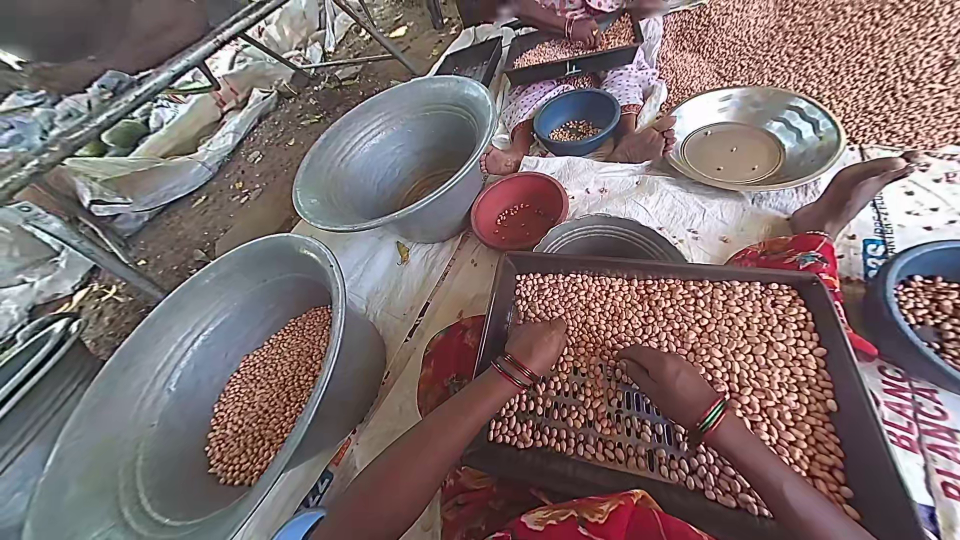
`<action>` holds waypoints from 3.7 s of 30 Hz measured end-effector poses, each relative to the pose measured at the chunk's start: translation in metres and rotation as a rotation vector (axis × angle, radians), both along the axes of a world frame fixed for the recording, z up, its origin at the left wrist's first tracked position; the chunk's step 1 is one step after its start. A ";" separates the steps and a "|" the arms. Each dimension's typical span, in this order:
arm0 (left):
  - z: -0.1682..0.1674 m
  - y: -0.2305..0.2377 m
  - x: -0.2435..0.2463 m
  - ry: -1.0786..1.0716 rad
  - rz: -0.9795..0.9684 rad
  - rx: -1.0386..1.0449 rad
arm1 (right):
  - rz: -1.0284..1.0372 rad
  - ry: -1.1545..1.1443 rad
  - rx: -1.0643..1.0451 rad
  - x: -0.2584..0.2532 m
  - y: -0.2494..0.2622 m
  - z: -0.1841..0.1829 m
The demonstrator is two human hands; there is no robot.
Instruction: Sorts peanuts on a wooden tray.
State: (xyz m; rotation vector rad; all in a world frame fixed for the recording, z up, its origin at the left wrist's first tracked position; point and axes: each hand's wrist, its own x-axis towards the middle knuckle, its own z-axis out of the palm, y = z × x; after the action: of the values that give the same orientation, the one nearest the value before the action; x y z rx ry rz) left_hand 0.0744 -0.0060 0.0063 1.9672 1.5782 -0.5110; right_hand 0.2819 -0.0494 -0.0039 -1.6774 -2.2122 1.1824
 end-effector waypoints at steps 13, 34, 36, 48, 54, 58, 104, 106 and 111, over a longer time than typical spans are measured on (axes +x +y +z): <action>0.003 0.001 -0.019 -1.028 0.808 0.052 | -0.281 0.189 0.241 0.026 0.013 0.022; 0.014 -0.035 -0.049 -1.485 1.107 0.011 | 0.362 -0.046 -0.145 0.030 -0.011 0.032; 0.013 -0.032 -0.054 -1.422 1.030 0.034 | 0.459 -0.138 -0.311 0.054 -0.035 0.032; 0.015 -0.030 -0.013 -0.109 -0.046 -0.089 | 0.588 -0.479 -0.511 0.032 -0.032 0.033; 0.009 -0.032 0.005 0.035 -0.075 -0.096 | 0.584 -0.428 -0.514 0.043 -0.036 0.033; 0.006 -0.029 0.005 0.043 -0.056 -0.117 | 0.536 -0.418 -0.532 0.054 -0.044 0.030; 0.049 -0.053 -0.082 -0.260 0.236 -0.053 | -0.183 -0.048 0.446 0.078 -0.001 0.007; 0.051 -0.056 -0.079 -0.097 0.159 -0.124 | -0.227 -0.066 0.429 0.088 -0.004 0.006; 0.058 -0.059 -0.062 0.122 0.092 -0.169 | -0.350 -0.163 0.416 0.111 -0.002 0.001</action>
State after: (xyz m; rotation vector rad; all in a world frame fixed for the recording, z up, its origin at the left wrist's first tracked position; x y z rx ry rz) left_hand 0.0122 -0.0655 0.0647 1.7584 1.6331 -0.7146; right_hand 0.3925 -0.0514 -0.0024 -1.9134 -1.9528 0.4792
